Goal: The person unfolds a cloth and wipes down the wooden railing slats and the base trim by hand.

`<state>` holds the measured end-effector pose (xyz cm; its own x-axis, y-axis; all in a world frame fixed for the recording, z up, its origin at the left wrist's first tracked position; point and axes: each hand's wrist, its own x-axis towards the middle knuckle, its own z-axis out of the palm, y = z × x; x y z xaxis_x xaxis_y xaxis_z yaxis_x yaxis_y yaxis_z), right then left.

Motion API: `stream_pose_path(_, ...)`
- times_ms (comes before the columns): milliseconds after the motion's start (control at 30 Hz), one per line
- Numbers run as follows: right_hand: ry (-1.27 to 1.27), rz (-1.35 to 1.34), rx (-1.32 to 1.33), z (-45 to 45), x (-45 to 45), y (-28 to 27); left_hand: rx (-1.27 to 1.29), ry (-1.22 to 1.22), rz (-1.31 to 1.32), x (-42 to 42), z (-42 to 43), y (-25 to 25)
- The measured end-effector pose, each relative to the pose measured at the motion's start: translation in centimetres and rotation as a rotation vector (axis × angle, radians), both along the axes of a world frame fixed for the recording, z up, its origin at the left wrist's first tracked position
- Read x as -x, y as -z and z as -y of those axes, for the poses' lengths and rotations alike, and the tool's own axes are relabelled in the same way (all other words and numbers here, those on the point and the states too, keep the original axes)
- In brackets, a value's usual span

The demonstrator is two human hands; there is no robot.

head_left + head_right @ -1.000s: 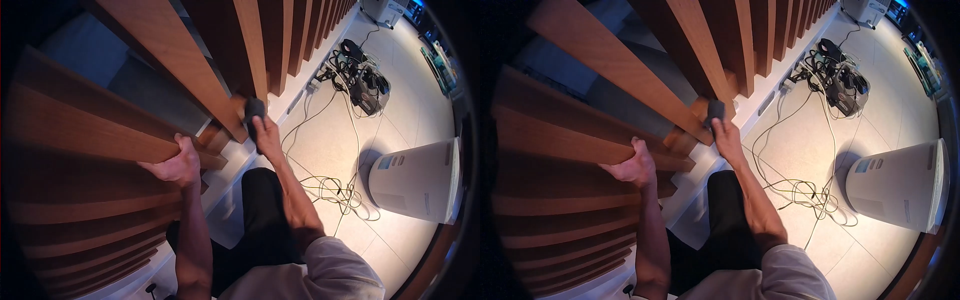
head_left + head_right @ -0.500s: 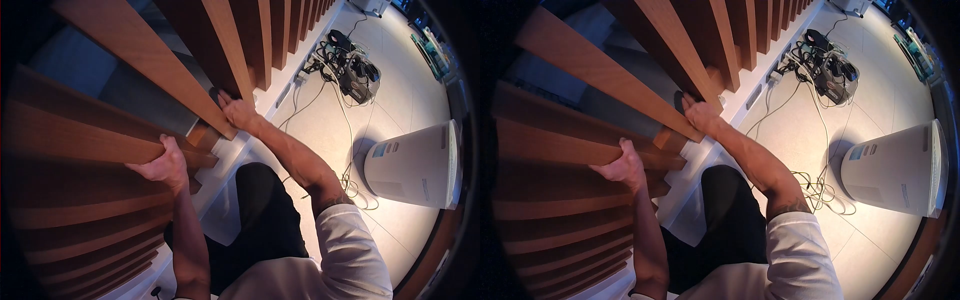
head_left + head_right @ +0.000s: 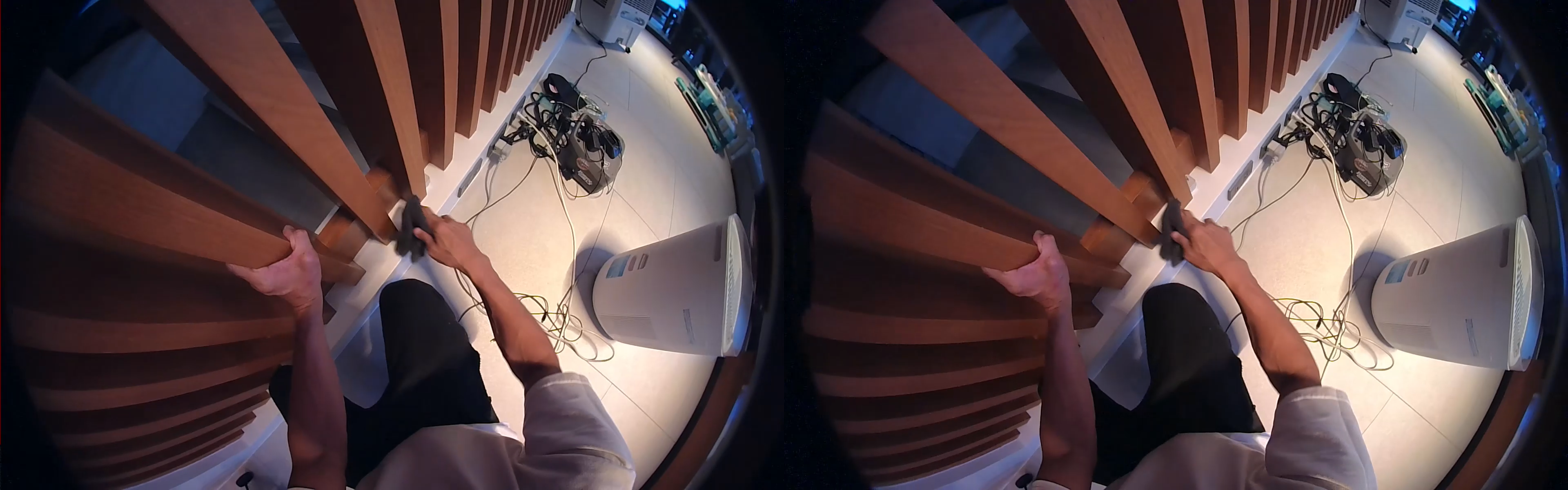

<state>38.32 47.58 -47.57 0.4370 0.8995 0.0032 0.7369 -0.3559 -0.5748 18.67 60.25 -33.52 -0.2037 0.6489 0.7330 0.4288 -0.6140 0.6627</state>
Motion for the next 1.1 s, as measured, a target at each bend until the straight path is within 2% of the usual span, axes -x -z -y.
stream_pose_path(33,-0.002,-0.005,0.005,1.0,0.3,1.1,0.037,-0.025,-0.021,0.1,0.2,0.0)
stream_pose_path(100,0.171,0.115,-0.284,1.9,0.9,2.5,0.015,0.003,-0.021,0.2,0.1,0.0)
stream_pose_path(133,0.177,0.108,-0.286,1.5,1.1,3.2,-0.011,0.033,-0.013,0.1,0.0,-0.1)
stream_pose_path(200,0.381,-0.513,-0.466,-0.9,2.1,3.6,-0.012,0.028,-0.023,0.2,0.0,-0.1)
stream_pose_path(233,0.448,-0.649,-0.538,-2.5,2.6,3.9,-0.007,0.017,-0.025,0.2,0.0,0.0)
stream_pose_path(267,0.452,-0.841,-0.457,-4.0,2.4,4.6,-0.006,0.02,-0.03,0.1,0.0,0.0)
stream_pose_path(333,0.569,-0.399,-0.338,-7.4,3.0,5.7,0.017,0.015,-0.042,0.3,0.0,0.0)
stream_pose_path(367,0.567,-0.404,-0.331,-7.7,3.0,5.7,0.022,0.01,-0.048,0.4,0.0,0.2)
stream_pose_path(433,0.407,-0.243,0.033,-8.4,3.0,5.4,0.007,0.033,-0.008,0.3,-0.3,0.3)
stream_pose_path(467,0.399,-0.24,0.031,-8.2,2.3,4.3,0.005,0.026,-0.005,0.0,-0.5,0.2)
stream_pose_path(533,0.701,-0.916,-0.324,-6.3,0.7,2.5,0.0,-0.007,0.023,-0.1,-0.2,0.2)
stream_pose_path(567,0.698,-0.914,-0.312,-5.8,1.0,2.9,0.009,-0.015,0.023,0.1,-0.2,0.4)
stream_pose_path(633,0.691,-1.415,-0.821,-5.1,1.8,3.7,0.023,0.036,0.11,-0.2,-0.5,0.4)
stream_pose_path(667,0.594,-1.502,-0.863,-5.4,3.3,2.8,0.022,0.037,0.112,-0.1,-0.6,0.3)
stream_pose_path(733,0.456,-1.566,-0.573,-6.0,4.1,1.5,0.016,-0.056,-0.021,0.2,-0.5,0.5)
stream_pose_path(767,0.458,-1.571,-0.571,-7.4,4.1,2.5,0.017,-0.056,-0.027,0.3,-0.4,0.5)
stream_pose_path(867,0.38,-1.33,-0.524,-12.2,3.7,6.4,-0.021,-0.068,-0.048,-0.1,-0.4,0.3)
stream_pose_path(933,0.559,-1.046,-0.417,-13.1,3.9,6.9,-0.006,0.05,0.068,0.0,-0.7,0.6)
stream_pose_path(1033,0.511,-1.134,-0.367,-12.0,3.7,6.5,-0.042,-0.014,-0.06,0.3,-0.3,0.3)
stream_pose_path(1100,0.482,-1.17,-0.391,-11.2,3.9,5.2,0.025,0.041,-0.014,0.5,0.6,-0.2)
